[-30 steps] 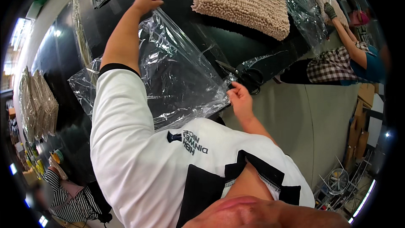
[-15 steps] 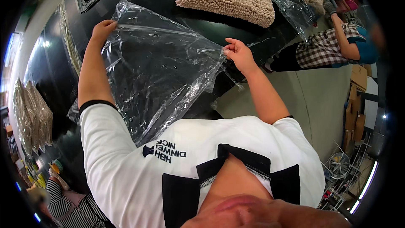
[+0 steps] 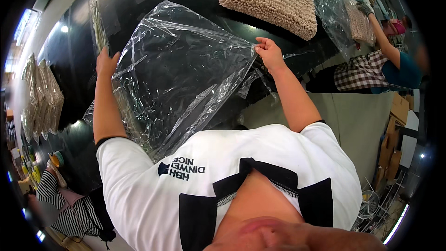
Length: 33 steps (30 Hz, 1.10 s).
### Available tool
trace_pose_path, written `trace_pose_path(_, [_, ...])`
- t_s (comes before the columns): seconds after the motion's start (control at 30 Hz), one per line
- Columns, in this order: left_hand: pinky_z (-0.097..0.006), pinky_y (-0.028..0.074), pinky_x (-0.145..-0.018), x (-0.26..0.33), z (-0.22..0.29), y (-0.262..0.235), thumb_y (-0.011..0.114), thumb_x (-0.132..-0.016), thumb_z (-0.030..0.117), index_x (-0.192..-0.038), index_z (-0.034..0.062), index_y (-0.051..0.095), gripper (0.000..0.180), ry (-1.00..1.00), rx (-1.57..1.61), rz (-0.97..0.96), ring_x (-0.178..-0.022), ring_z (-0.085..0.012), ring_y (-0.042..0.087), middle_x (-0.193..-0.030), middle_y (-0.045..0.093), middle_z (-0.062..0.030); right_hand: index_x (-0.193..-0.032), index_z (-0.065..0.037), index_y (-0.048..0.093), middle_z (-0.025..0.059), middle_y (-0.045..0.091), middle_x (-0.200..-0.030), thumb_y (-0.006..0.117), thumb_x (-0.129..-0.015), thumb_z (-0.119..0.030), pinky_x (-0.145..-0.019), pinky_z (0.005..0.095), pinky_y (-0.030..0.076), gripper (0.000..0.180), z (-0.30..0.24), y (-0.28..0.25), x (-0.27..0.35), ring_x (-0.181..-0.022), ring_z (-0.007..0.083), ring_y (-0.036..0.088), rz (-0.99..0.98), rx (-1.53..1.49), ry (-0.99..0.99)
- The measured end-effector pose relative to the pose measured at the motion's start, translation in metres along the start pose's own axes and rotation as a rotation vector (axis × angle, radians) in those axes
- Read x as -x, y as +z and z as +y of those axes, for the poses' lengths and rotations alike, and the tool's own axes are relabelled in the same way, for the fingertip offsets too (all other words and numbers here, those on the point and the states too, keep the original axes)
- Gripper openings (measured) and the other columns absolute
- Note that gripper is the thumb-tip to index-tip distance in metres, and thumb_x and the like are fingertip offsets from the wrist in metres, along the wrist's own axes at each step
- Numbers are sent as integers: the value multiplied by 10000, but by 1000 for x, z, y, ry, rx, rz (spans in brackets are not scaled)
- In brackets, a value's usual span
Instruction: The person uses scissors to cut a section of plastic sheeting, picks up a folded rug, and slides it into the plastic sleeve before placing it on a stack.
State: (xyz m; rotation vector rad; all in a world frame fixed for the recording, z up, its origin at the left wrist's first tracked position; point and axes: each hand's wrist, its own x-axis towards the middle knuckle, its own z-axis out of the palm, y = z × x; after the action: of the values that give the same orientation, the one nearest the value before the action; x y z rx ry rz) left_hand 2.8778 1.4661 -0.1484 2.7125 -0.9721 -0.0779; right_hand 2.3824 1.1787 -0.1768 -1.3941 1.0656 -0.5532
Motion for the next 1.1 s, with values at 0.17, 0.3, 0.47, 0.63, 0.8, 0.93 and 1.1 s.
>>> trace_pose_path(0.17, [-485,315,-1074,165,-40,-6,661,-825,377,-1359,-10,435,698,31,-297,291,-1312,-396,381,-1411,443,-196,-1208,-29,589,91,663,-959,643,-826,-45,-717,269,494,386,31,24,-40,-826,147,610,98,69,-95])
trace_pose_path(0.3, [-464,306,-1071,292,-42,-4,678,-807,195,-1247,-3,553,498,151,-75,349,-1304,-383,406,-1387,488,-168,-1166,-21,608,95,673,-984,633,-840,-51,-802,297,502,328,66,2,-111,-893,156,633,74,136,-297])
trace_pose_path(0.47, [-486,202,-1129,404,8,14,670,-783,383,-1252,45,569,587,223,-9,-34,-1372,-324,332,-1437,441,-134,-1180,-102,627,94,674,-1104,586,-893,-219,-859,371,494,312,-48,81,-131,-1011,271,641,61,959,-469])
trace_pose_path(0.63, [-490,71,-1146,380,111,69,557,-853,468,-1427,43,374,737,70,81,-159,-1435,-375,146,-1553,194,-182,-1453,-28,280,240,301,-1485,759,-756,-278,-1022,378,395,882,-105,179,-176,-1306,350,411,-348,160,-773])
trace_pose_path(0.8, [-498,145,-1125,309,172,101,561,-903,349,-1426,9,354,657,214,971,12,-1400,-439,194,-1526,237,-229,-1452,-54,308,191,313,-1489,762,-780,-335,-1105,400,279,857,-127,201,-54,-1381,330,297,-515,462,-1208])
trace_pose_path(0.93, [-465,213,-1121,270,96,5,706,-784,322,-1288,76,545,583,317,257,195,-1342,-373,344,-1410,462,-139,-1300,-38,494,235,465,-1347,716,-787,-211,-1063,452,340,584,-55,106,52,-1262,390,427,-246,693,-1129])
trace_pose_path(1.1, [-469,196,-1139,328,6,-23,709,-761,365,-1333,82,490,675,392,-98,-161,-1403,-312,261,-1498,347,-100,-1248,-75,556,117,499,-1357,657,-828,-218,-1076,465,317,455,33,63,121,-1292,324,412,-358,971,-793])
